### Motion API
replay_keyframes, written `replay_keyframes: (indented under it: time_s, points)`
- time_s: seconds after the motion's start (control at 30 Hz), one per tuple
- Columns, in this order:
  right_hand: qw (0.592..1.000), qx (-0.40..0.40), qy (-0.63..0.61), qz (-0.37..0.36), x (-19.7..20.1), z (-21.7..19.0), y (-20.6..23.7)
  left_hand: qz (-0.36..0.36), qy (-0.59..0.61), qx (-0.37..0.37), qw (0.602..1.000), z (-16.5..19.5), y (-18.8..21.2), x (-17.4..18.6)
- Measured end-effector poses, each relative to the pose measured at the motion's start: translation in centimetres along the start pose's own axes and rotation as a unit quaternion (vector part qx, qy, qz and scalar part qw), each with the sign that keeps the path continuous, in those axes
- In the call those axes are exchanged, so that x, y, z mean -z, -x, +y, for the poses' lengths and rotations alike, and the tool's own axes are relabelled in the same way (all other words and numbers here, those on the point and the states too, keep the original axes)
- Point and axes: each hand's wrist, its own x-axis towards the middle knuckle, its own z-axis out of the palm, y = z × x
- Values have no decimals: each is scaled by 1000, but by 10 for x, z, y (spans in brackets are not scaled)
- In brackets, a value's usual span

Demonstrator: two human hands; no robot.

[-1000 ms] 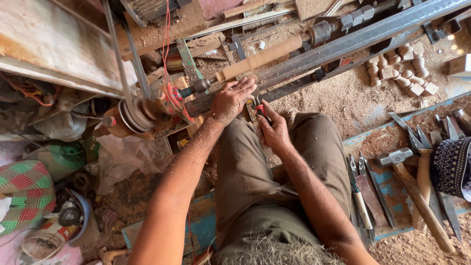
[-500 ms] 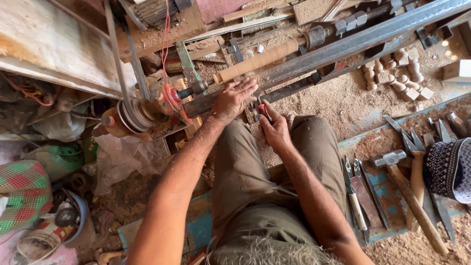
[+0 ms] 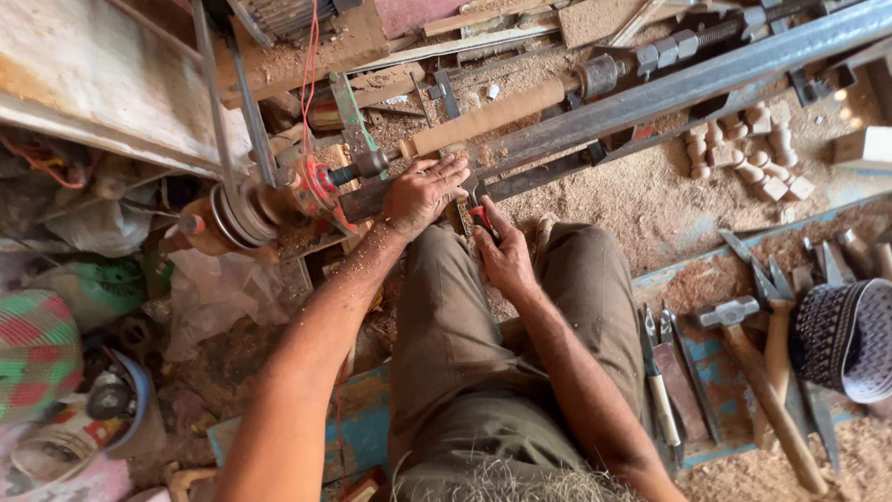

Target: The person operates a wood lathe to shape a cylindrical wooden piece. They use a chisel to carve the spinning wood, then remove the piece to inspect it. The person reattaches the wood to the lathe and continues shaping it with a chisel and a file.

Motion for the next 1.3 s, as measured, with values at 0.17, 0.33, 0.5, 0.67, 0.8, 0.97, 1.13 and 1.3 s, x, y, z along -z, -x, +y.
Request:
replay_keyframes:
  time_s: [0.17,0.33,0.5,0.67,0.8,0.97,1.13,1.3]
  points:
    - [988,-137,-74,9,-3,5,-2,15,-22,5,1000,-2,-2,-3]
    - [992,-114,-49,11,-2,4,-2,25,21,33,999,2,-10,-10]
    - [982,-146,-120,18,7,5,-3,7,24,20,1000,5,-20,-10]
    - [981,-135,-138,8,19,10,-6,-19,39,27,999,10,-32,-14]
    - [980,-152,-126,2,31,9,-10,-12,28,18,999,15,-39,-15]
    - [992,-115,-41,-33,24,5,-7,-1,13,-25,1000,10,-19,-2]
    - [993,-108,-20,-48,-8,10,2,29,20,19,999,-6,10,6]
    - [995,-91,-29,-36,-14,12,1,8,-15,7,1000,-12,10,2]
